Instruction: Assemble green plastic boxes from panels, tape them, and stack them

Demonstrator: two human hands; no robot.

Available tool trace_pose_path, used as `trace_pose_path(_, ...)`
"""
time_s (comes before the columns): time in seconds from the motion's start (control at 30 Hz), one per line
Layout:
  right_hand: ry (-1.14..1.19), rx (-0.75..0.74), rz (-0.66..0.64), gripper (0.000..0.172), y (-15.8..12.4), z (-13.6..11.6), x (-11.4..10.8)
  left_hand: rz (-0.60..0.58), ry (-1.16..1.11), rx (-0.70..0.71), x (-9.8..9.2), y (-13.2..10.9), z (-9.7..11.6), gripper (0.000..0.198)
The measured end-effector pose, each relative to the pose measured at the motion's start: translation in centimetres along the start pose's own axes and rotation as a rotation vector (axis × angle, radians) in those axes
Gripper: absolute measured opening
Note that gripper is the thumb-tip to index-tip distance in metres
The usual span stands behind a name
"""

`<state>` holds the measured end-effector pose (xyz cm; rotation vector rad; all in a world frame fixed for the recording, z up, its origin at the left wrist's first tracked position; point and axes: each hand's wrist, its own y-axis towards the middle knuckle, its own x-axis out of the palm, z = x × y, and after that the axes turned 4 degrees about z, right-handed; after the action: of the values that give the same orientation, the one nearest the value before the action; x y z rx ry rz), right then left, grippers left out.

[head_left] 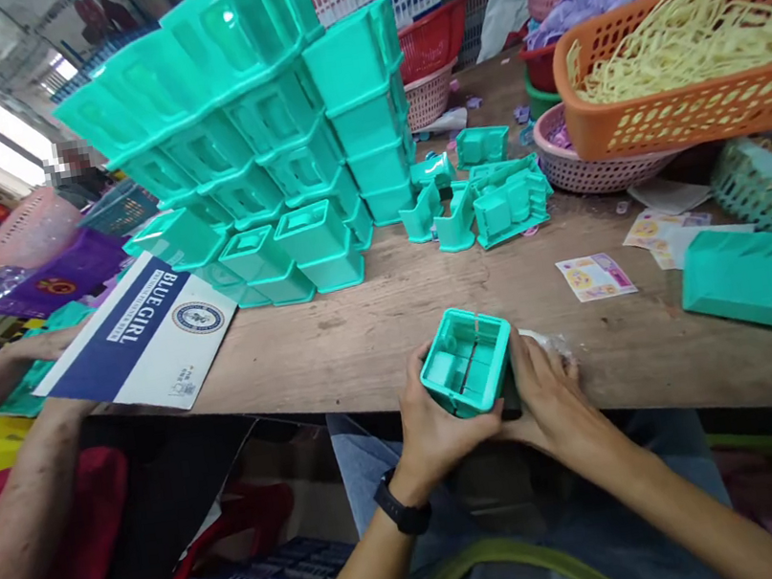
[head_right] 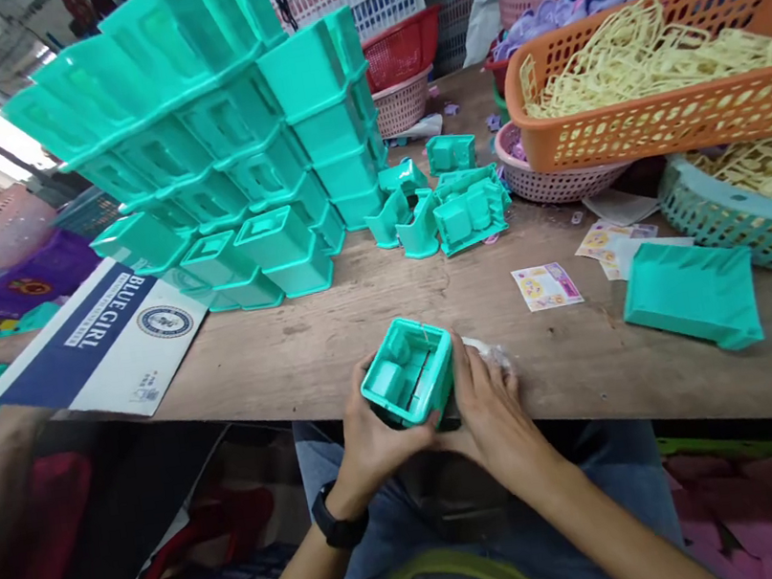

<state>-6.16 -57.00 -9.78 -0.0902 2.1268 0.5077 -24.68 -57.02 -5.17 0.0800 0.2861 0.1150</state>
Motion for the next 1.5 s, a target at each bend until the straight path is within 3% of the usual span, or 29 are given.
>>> trace_pose_path(0.13,0.331,-0.043,-0.145,0.102,2.2,2.4,-2.8,-0.126,-0.008,0.151,-2.0,1.1,-0.1,0.083)
trace_pose_path(0.27,0.64,0.002,-0.161,0.105,5.1,1.6,-3.5,-0.199,0.025,0.268,-2.8,1.5,-0.6,0.086)
trace_pose_path(0.43,0.833,0.187,-0.038,0.06,6.0,-1.8,-2.1,-0.161,-0.005,0.127,-1.8,0.2,-0.8,0.083)
trace_pose_path(0.57,0.818,0.233,0.084,0.043,5.7,-3.1,-1.9,-0.06,-0.017,0.09,-0.8,-0.5,-0.9,0.08)
trace_pose_path(0.67,0.783,0.233,0.106,0.041,5.5,-2.9,-2.0,-0.063,0.014,0.123,-0.8,-0.3,-0.9,0.077)
trace_pose_path(0.93,0.777,0.22,-0.08,0.055,6.0,-1.2,-3.5,-0.078,0.006,0.196,-1.4,0.1,-0.8,0.077)
trace_pose_path(1.07,0.84,0.29,0.044,0.064,6.5,-2.3,-3.1,-0.1,-0.015,0.205,-1.3,0.2,-0.9,0.076)
trace_pose_path(1.2,0.737,0.328,0.202,0.066,6.5,-3.3,-2.4,-0.122,-0.092,0.218,-1.4,0.3,-1.0,0.075)
trace_pose_path(1.5,0.449,0.149,0.311,0.062,6.2,-2.5,-2.3,-0.163,-0.175,0.189,-1.0,0.3,-1.1,0.077)
